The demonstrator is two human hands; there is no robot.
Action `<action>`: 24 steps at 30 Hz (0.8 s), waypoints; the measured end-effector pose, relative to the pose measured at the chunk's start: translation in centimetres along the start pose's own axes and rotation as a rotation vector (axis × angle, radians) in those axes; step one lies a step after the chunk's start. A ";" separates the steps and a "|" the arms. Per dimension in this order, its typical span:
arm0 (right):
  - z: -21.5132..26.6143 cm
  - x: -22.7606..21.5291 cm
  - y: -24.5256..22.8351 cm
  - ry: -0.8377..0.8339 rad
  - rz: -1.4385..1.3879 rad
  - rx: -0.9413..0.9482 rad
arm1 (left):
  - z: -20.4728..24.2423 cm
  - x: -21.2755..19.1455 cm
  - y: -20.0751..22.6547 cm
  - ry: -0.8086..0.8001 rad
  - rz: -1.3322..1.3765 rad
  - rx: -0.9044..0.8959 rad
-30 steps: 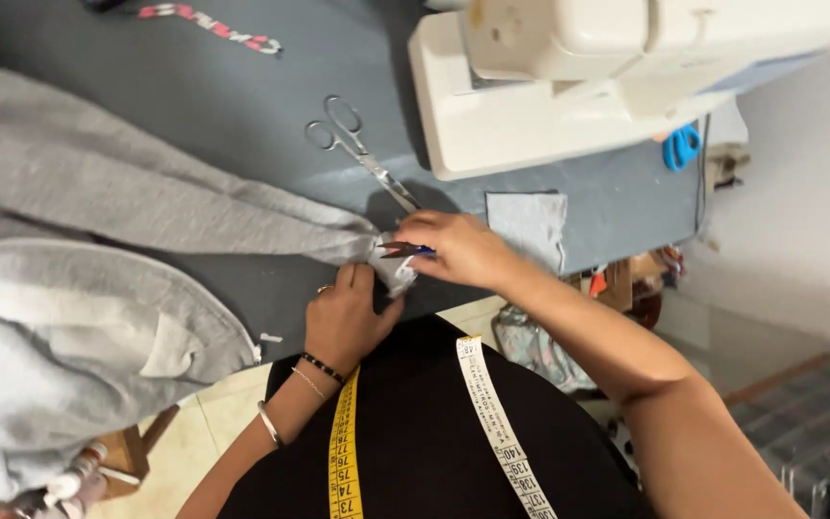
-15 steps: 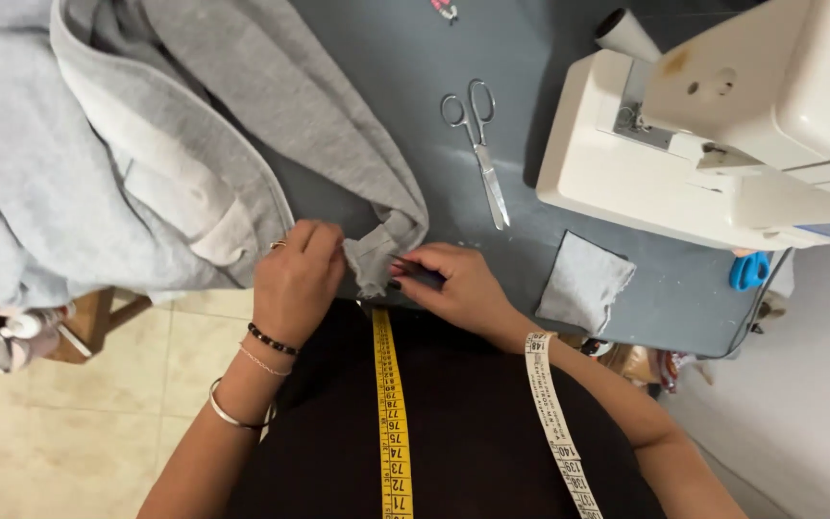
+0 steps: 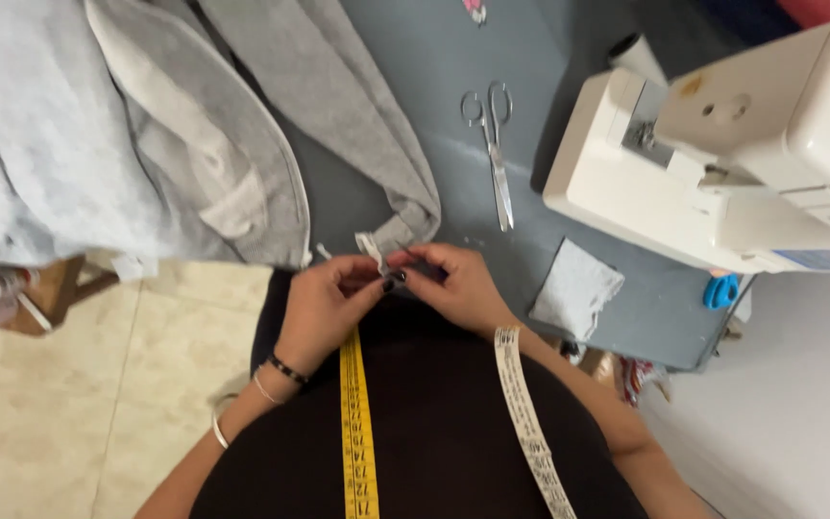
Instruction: Trimming excess threads and fabric from the cuff of a grey sweatshirt using small snips at a sewing workstation.
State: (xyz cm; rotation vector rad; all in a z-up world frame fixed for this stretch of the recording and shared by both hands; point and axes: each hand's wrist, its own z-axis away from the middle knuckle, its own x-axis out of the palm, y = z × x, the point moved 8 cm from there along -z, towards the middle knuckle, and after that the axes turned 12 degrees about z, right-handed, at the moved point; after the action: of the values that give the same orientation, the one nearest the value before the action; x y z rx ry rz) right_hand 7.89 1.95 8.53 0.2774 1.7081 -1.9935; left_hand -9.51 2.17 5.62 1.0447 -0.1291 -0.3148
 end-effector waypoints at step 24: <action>-0.8 -3.4 1.3 0.207 0.160 0.022 | -2.4 2.0 4.9 0.046 -0.142 0.325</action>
State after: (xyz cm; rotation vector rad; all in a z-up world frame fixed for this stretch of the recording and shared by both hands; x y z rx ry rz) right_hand 11.35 3.42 8.79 0.6276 1.7282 -1.9223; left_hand -6.03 5.82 8.55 1.3860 -0.0650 -0.4067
